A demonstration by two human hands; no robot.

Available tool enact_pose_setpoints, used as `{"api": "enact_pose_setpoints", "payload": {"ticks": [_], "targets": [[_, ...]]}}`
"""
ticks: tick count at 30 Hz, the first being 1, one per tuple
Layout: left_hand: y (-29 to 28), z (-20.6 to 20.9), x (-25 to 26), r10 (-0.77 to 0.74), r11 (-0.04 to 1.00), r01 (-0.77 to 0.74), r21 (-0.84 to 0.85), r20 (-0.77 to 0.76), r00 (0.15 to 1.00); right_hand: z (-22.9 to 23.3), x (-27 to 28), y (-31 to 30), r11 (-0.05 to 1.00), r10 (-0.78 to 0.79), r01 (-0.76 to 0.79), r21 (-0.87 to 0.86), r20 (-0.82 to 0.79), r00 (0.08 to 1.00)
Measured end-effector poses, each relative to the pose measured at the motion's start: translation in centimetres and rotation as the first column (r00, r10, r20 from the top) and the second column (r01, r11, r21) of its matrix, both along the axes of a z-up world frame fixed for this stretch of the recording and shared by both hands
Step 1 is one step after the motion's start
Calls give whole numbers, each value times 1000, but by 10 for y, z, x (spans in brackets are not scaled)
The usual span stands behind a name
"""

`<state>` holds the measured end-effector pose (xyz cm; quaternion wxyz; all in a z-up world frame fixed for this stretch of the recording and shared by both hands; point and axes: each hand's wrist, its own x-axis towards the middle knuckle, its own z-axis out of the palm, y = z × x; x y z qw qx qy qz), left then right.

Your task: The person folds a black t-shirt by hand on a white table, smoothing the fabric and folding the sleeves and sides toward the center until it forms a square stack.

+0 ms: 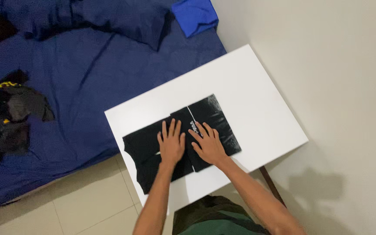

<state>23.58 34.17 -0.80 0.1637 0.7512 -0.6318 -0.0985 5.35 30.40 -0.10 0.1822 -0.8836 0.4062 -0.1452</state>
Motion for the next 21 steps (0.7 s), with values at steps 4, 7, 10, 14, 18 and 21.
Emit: {"api": "enact_pose_setpoints", "payload": {"ticks": [4,7,10,14,18,21], "targets": [[-1,-3,-6,79,988,-73,136,-40,996,-10,13,-35,989,145,-147,5,-201,969],[13,2,-17,128,989,-125,83,-31,991,-6,24,-50,978,202,-207,4,-237,950],[22,11,-28,172,981,-164,101,-83,982,2,45,-71,949,310,-313,36,-289,906],[45,7,-48,312,943,-288,164,-142,939,-2,56,-87,898,437,-429,95,-292,851],[54,5,-76,466,879,-446,168,-108,878,-13,59,-99,861,498,-499,102,-375,782],[62,3,-104,570,821,-569,39,-105,815,-14,55,-107,835,542,-533,141,-387,746]]}}
